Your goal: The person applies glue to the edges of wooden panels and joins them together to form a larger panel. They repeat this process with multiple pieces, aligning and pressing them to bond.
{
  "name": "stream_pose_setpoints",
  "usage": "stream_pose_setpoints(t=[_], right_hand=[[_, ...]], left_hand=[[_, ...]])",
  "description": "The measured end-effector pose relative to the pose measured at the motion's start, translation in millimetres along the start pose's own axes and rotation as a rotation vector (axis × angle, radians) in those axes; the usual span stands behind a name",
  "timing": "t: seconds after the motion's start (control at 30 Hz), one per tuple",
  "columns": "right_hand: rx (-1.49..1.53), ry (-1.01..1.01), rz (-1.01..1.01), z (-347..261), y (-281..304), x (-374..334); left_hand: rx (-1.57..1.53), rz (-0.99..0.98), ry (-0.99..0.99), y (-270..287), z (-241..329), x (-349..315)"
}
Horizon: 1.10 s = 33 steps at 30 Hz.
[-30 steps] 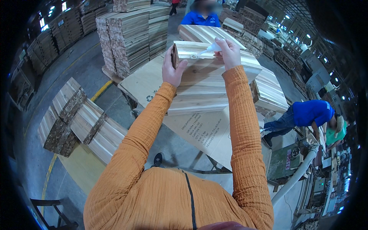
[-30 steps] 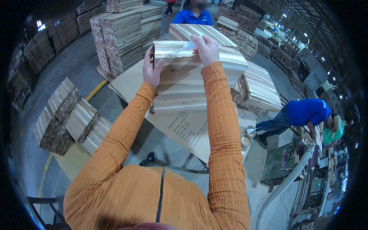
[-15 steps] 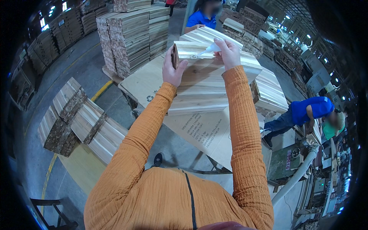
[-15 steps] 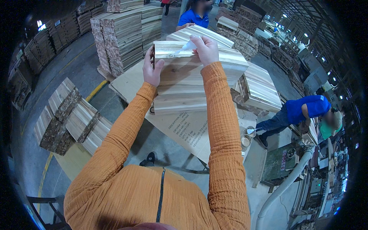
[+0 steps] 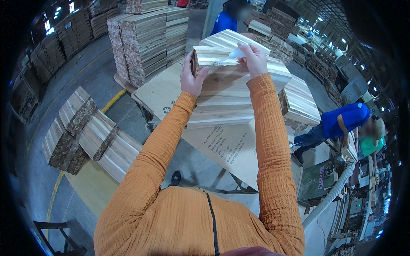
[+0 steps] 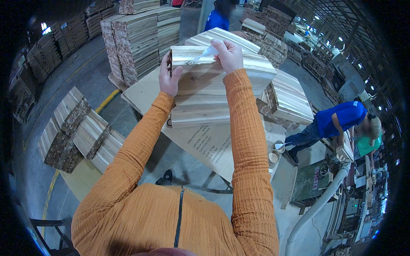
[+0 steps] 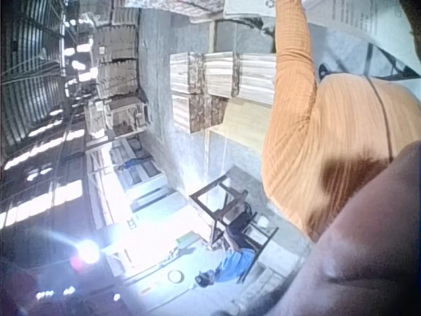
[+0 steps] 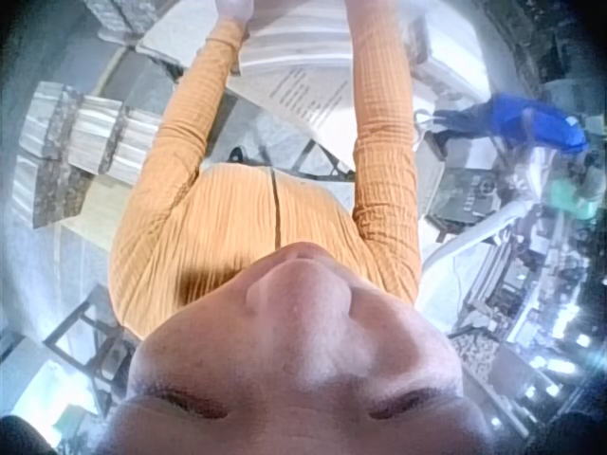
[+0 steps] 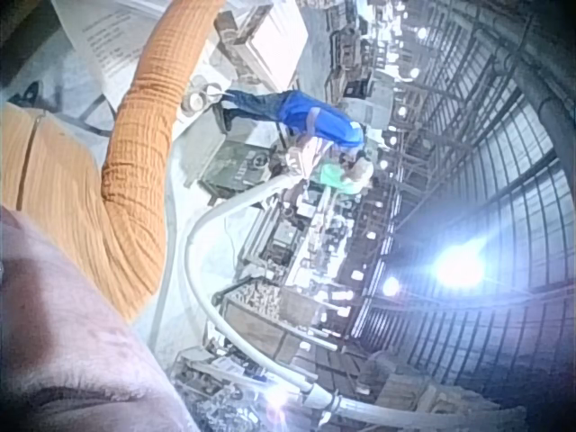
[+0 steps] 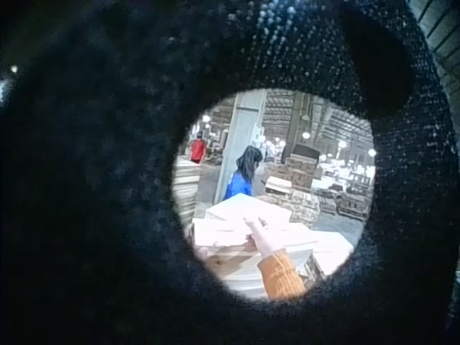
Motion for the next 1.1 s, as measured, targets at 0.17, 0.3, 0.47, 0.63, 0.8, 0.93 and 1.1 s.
stream_pose_setpoints(t=[0.17, 0.3, 0.47, 0.63, 0.8, 0.93, 1.1], right_hand=[[-0.014, -0.011, 0.014, 0.7, 0.5, 0.7], [0.023, -0.001, 0.040, 1.4, 0.4, 1.1], [0.021, 0.004, 0.047, 3.5, 0.7, 2.6], [0.003, 0.011, 0.042, 4.4, 1.6, 3.6], [0.000, -0.010, 0.017, 0.9, 0.9, 1.9], [0.005, -0.003, 0.010, 1.9, 2.0, 2.9], [0.022, 0.011, 0.035, 3.3, 0.4, 3.1]], left_hand=[[-0.019, 0.002, -0.007, -1.1, -1.7, -0.5], [-0.009, 0.006, 0.006, -0.7, -2.7, -0.9], [0.011, 0.007, 0.016, 0.8, -4.7, -1.2], [0.028, 0.005, 0.027, -0.6, -2.7, -1.5], [0.023, 0.008, 0.029, 0.4, -1.9, -1.4], [0.007, -0.006, 0.055, -0.5, -0.8, -1.9], [0.020, 0.011, 0.030, -0.6, -2.2, -1.5]])
Point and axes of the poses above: each hand's wrist, its own x-axis towards the middle knuckle, its own y-axis out of the back of the hand, z = x × y, the point moved 1 cm from there along x, towards the middle knuckle, and after that the axes turned 6 degrees about z, right-handed, at the moved point
